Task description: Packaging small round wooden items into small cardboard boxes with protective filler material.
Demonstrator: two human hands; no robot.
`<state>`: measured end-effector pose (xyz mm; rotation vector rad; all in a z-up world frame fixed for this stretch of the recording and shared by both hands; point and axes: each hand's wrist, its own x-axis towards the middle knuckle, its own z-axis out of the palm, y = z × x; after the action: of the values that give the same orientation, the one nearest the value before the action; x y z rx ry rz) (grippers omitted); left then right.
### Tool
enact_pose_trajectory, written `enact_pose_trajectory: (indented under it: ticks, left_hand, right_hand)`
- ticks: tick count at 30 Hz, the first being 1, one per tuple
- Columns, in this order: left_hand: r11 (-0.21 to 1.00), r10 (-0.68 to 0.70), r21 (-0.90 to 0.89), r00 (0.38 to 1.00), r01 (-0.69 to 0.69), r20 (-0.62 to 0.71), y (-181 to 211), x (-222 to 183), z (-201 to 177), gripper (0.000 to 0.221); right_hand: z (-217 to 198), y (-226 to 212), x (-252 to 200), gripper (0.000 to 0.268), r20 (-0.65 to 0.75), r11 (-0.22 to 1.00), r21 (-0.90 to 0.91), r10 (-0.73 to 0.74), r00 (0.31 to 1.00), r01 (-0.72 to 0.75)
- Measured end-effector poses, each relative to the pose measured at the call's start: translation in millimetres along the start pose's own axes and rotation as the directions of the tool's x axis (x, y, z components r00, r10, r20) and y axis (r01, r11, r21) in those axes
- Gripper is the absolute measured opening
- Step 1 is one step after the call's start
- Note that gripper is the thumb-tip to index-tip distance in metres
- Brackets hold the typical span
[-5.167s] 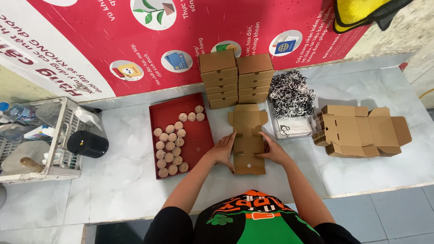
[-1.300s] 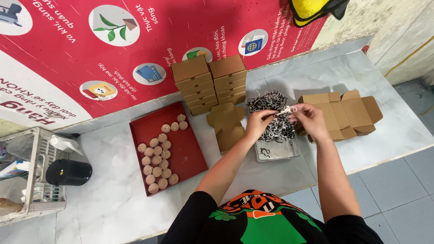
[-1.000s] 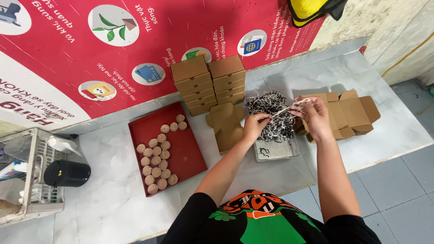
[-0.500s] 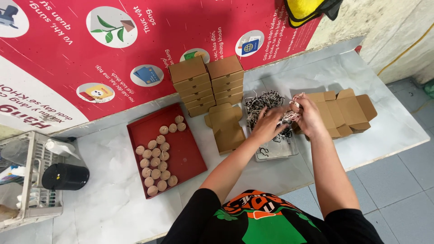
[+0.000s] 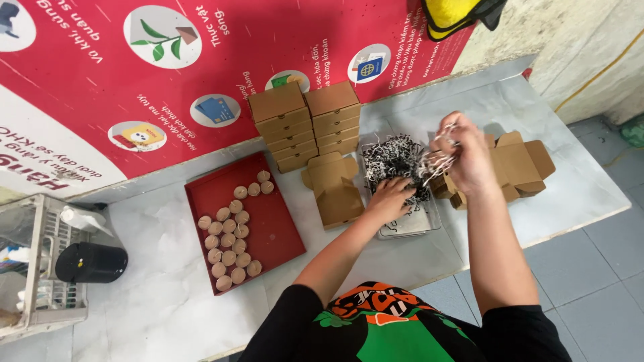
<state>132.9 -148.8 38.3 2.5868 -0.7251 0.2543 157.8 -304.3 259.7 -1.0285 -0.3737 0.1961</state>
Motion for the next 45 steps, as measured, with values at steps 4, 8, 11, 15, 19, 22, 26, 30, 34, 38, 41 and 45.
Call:
enact_pose_trajectory:
  ticks: [4,8,11,15,19,22,26,30,34,38,41,45]
  left_hand:
    - [0.998,0.056,0.031,0.995,-0.054,-0.084,-38.4,-34.4,-29.9,0.055]
    - [0.925,-0.119,-0.370,0.991,0.086,-0.067,-62.5,-74.4,-88.3,0.074]
    - [0.715,-0.265,-0.681,0.963,0.158,-0.055,-50.5,-90.5,-136.6,0.098]
    - [0.554,-0.434,-0.777,0.900,0.300,0.038,-52.2,-100.1,-146.5,0.089]
    - [0.667,-0.489,-0.683,0.867,0.299,-0.099,-95.8,-120.7,-98.1,0.054]
    - [0.720,-0.544,-0.571,0.832,0.395,-0.110,-100.0,-128.1,-94.0,0.029]
    - [0.653,-0.545,-0.689,0.827,0.313,-0.141,-72.7,-121.3,-128.0,0.037]
    - [0.700,-0.462,-0.646,0.883,0.305,-0.084,-62.2,-119.2,-132.0,0.040]
    - [0.686,-0.583,-0.569,0.810,0.453,-0.059,-63.6,-124.9,-132.7,0.023]
    - [0.758,-0.602,-0.387,0.792,0.525,-0.103,-70.9,-134.1,-135.9,0.020]
    - [0.781,-0.595,-0.319,0.794,0.537,-0.120,-87.3,-138.5,-117.7,0.019]
    - [0.822,-0.545,-0.258,0.833,0.508,-0.095,-89.8,-138.1,-104.7,0.020]
  right_hand:
    - [7.6,46.6,6.3,0.009,0.054,0.991,-0.085,0.110,0.992,-0.105]
    - [4.0,118.6,15.4,0.010,0.187,0.944,-0.213,0.294,0.937,-0.254]
    - [9.4,168.2,18.0,0.010,0.292,0.906,-0.354,0.342,0.893,-0.231]
    - [36.4,194.3,15.4,0.009,0.314,0.820,-0.528,0.429,0.847,-0.220]
    - [32.0,211.7,16.4,0.008,0.332,0.826,-0.531,0.409,0.850,-0.190]
    - [28.3,211.1,12.3,0.007,0.395,0.856,-0.515,0.286,0.873,-0.047]
    - [23.1,207.7,8.9,0.007,0.383,0.849,-0.518,0.338,0.860,-0.103]
    - [19.7,207.3,5.5,0.014,0.331,0.817,-0.552,0.395,0.857,-0.163]
    - [8.8,204.7,6.9,0.018,0.290,0.794,-0.593,0.367,0.884,-0.135]
    - [9.0,191.8,3.8,0.019,0.220,0.648,-0.756,0.379,0.899,-0.088]
    - [8.6,184.8,3.1,0.021,0.282,0.562,-0.825,0.309,0.908,0.065]
    - [-2.0,171.0,7.5,0.023,0.247,0.537,-0.837,0.198,0.949,0.106]
